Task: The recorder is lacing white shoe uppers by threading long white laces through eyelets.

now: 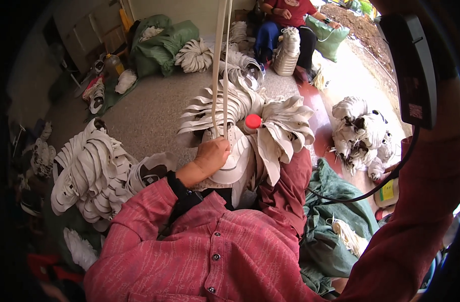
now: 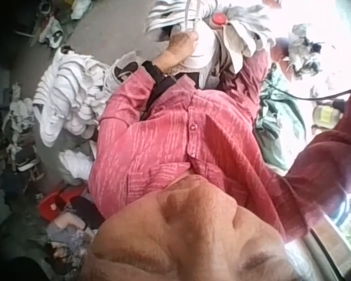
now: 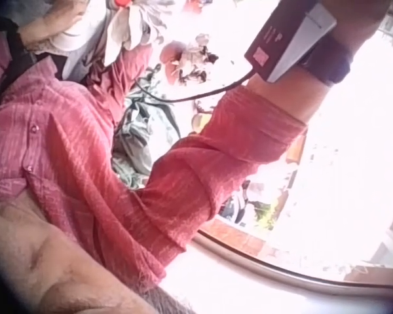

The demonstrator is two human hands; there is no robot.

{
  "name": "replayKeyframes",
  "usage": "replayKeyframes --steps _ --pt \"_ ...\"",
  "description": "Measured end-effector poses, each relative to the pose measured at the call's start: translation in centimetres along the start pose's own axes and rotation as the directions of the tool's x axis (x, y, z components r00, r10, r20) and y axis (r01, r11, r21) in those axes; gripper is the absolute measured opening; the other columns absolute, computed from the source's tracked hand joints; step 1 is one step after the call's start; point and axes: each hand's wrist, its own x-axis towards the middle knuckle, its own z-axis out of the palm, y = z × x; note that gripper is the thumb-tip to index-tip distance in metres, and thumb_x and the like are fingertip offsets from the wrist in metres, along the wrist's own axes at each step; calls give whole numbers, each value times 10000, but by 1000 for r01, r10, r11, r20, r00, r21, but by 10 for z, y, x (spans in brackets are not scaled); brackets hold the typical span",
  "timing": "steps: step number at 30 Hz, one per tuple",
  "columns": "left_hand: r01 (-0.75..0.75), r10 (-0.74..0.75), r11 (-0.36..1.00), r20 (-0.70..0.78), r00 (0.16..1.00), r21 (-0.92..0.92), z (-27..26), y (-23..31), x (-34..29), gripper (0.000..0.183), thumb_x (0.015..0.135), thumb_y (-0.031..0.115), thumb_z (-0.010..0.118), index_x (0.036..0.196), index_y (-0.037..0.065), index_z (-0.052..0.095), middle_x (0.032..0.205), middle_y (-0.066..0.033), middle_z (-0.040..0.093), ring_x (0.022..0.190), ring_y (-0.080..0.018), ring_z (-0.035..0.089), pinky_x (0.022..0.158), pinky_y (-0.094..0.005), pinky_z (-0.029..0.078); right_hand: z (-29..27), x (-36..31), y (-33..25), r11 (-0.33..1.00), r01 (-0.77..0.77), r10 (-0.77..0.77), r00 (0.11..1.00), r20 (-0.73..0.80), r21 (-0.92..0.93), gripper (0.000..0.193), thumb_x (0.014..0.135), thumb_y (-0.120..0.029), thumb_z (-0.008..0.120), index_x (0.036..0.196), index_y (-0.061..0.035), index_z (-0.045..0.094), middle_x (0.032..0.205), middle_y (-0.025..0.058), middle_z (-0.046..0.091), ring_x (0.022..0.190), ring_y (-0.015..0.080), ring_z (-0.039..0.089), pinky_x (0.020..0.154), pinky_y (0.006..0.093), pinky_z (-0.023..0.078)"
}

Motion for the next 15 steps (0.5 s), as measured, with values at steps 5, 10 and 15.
replayKeyframes --steps 5,10,15 --pt "226 -225 972 24 974 -61 23 19 24 169 774 141 579 825 -2 655 817 -203 682 763 -363 679 683 -456 538 5 -5 6 998 -69 69 995 -75 5 222 1010 -119 457 1108 60 545 888 90 694 611 78 644 492 192 546" --pt "146 -143 989 -65 988 34 35 33 27 104 743 54 567 804 19 644 822 -221 667 728 -370 672 636 -472 535 14 -5 9 969 -243 236 966 -107 -53 208 1004 -118 472 1110 47 543 887 94 697 629 78 647 511 195 542" --pt "-394 401 909 31 915 -137 17 -4 -28 243 805 219 664 966 39 642 1124 -162 627 1057 -308 586 957 -426 424 14 12 1 997 -76 69 982 -178 -31 208 1006 -118 472 1104 38 568 868 73 691 670 90 661 573 212 565"
